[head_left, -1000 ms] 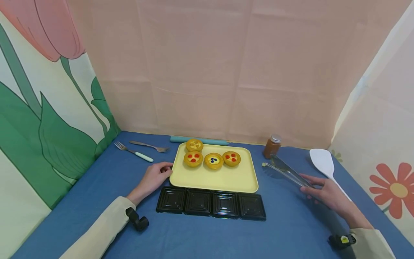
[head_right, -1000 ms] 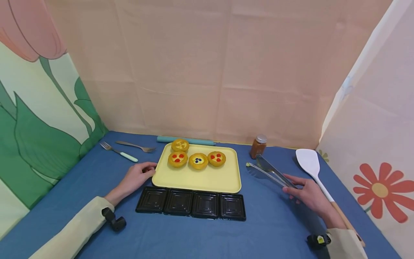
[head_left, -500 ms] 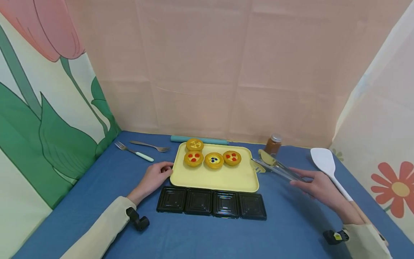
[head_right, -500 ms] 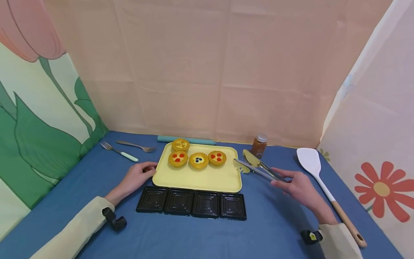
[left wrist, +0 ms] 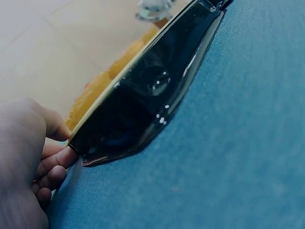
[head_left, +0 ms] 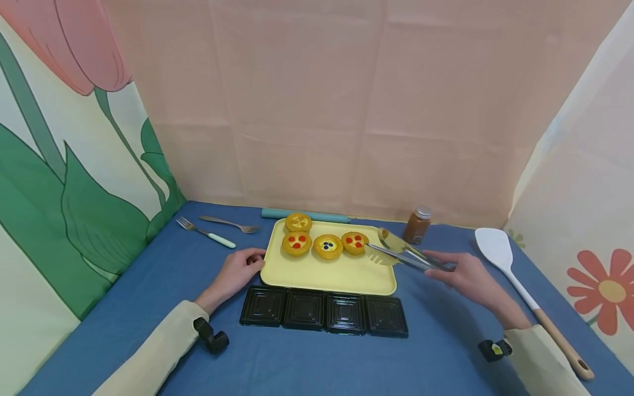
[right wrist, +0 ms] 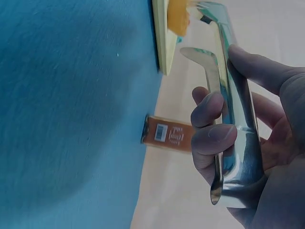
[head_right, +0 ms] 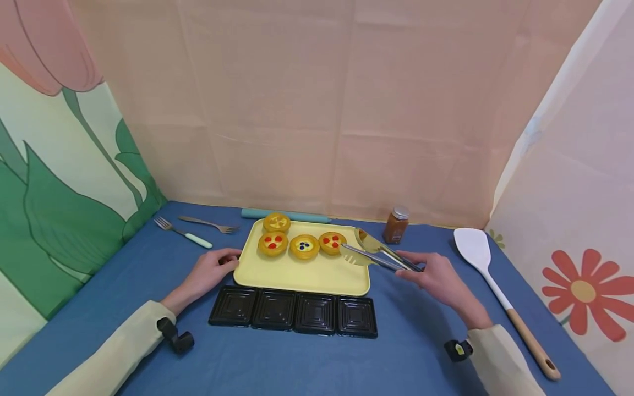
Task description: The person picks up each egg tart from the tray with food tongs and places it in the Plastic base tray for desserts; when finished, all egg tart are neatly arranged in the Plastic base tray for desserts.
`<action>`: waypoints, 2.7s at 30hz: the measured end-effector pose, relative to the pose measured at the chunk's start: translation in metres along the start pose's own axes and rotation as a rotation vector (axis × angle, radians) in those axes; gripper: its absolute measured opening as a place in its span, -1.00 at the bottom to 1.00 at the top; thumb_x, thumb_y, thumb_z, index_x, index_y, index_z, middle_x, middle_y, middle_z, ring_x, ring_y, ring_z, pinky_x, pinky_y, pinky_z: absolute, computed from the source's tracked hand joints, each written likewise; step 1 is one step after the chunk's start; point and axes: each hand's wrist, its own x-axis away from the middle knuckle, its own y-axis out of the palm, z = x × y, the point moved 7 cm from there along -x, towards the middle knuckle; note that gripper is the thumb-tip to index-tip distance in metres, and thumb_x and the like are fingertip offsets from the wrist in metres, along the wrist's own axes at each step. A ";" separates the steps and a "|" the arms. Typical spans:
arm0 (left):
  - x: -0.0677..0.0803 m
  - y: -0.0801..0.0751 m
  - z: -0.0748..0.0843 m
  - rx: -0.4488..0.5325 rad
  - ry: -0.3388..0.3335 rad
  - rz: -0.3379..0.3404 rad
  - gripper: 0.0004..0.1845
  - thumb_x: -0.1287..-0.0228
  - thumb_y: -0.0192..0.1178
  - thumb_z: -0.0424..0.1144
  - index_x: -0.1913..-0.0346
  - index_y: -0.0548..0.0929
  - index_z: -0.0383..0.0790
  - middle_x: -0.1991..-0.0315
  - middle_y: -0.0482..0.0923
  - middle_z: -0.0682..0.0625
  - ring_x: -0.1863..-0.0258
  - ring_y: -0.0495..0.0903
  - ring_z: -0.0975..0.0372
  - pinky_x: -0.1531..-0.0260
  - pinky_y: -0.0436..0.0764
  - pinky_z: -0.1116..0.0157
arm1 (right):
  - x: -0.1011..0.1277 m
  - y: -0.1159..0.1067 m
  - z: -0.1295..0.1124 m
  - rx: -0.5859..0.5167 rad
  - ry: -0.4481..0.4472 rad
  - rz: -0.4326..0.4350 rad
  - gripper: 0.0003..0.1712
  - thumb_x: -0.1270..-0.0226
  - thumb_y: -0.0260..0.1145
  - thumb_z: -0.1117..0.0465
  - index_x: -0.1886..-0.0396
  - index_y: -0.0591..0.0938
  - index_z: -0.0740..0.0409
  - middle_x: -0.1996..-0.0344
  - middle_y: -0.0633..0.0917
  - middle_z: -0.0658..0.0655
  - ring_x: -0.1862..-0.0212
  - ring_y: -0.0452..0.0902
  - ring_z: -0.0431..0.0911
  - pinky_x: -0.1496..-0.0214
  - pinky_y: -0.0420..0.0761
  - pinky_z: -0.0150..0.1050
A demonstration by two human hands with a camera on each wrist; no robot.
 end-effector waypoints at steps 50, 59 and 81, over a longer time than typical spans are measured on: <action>0.000 0.001 0.002 -0.021 0.009 0.008 -0.63 -0.38 0.13 -0.31 -0.16 0.65 -0.40 0.30 0.60 -0.01 0.40 0.45 0.18 0.30 0.42 0.20 | -0.039 0.022 -0.025 0.093 -0.013 -0.046 -0.40 -0.35 0.40 0.03 -0.31 0.61 0.18 0.46 0.68 0.11 0.65 0.42 -0.10 0.61 0.30 -0.23; 0.000 0.001 0.001 -0.020 0.006 0.008 -0.62 -0.37 0.13 -0.31 -0.17 0.65 -0.41 0.30 0.60 -0.01 0.41 0.45 0.19 0.31 0.42 0.20 | -0.032 0.018 -0.022 0.084 -0.023 -0.009 -0.42 -0.35 0.41 0.03 -0.30 0.62 0.16 0.35 0.67 0.10 0.66 0.42 -0.10 0.61 0.33 -0.25; 0.000 0.000 0.002 -0.014 -0.005 0.004 -0.62 -0.39 0.13 -0.30 -0.19 0.64 -0.41 0.28 0.60 -0.03 0.39 0.45 0.18 0.30 0.42 0.20 | 0.012 -0.001 -0.030 0.077 -0.043 0.037 -0.44 -0.34 0.43 0.08 -0.31 0.63 0.09 0.25 0.66 0.04 0.61 0.35 -0.13 0.59 0.32 -0.27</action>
